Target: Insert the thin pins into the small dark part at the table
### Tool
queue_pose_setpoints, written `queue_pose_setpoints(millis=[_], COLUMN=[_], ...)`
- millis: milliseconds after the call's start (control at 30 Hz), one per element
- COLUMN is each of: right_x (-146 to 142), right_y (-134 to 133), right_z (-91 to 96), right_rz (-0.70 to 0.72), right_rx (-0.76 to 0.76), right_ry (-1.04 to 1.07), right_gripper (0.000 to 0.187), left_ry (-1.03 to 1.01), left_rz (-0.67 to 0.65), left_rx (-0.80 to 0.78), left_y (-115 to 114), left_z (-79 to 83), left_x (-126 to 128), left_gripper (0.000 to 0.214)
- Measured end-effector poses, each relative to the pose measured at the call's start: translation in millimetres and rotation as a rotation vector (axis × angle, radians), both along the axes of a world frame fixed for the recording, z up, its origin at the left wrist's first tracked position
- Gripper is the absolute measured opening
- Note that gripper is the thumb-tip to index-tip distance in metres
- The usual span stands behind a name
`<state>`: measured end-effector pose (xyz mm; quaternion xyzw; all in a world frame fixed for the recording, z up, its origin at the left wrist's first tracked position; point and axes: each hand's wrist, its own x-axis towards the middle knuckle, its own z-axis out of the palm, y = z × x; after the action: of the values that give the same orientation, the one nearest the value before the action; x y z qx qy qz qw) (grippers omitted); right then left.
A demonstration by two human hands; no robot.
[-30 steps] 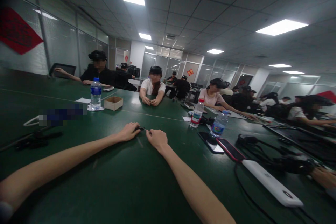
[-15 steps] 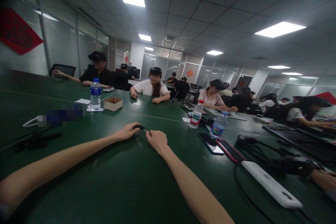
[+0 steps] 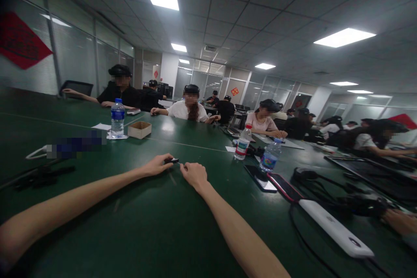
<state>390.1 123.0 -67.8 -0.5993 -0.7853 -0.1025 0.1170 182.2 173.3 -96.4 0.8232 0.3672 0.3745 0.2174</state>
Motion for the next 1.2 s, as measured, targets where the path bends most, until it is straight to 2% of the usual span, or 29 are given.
queue_pose_setpoints(millis=[167, 333, 633, 833, 1200], right_x=[2.3, 6.0, 4.3, 3.3, 6.4], right_y=[0.5, 3.6, 2.2, 0.2, 0.4], right_z=[-0.3, -1.6, 0.0, 0.7, 1.9], right_rz=[0.008, 0.053, 0.009, 0.016, 0.074], right_rx=[0.009, 0.026, 0.039, 0.059, 0.042], right_ry=[0.008, 0.024, 0.013, 0.008, -0.015], right_gripper=[0.059, 0.059, 0.060, 0.057, 0.060], left_ry=[0.034, 0.073, 0.153, 0.153, 0.155], left_rz=[-0.042, -0.013, 0.051, 0.015, -0.029], left_rx=[0.027, 0.037, 0.054, 0.080, 0.059], left_y=[4.0, 4.8, 2.0, 5.4, -1.9], left_z=[-4.4, -4.0, -3.8, -7.7, 2.1], left_x=[1.5, 3.2, 3.2, 2.7, 3.0], left_gripper=[0.033, 0.031, 0.043, 0.046, 0.038])
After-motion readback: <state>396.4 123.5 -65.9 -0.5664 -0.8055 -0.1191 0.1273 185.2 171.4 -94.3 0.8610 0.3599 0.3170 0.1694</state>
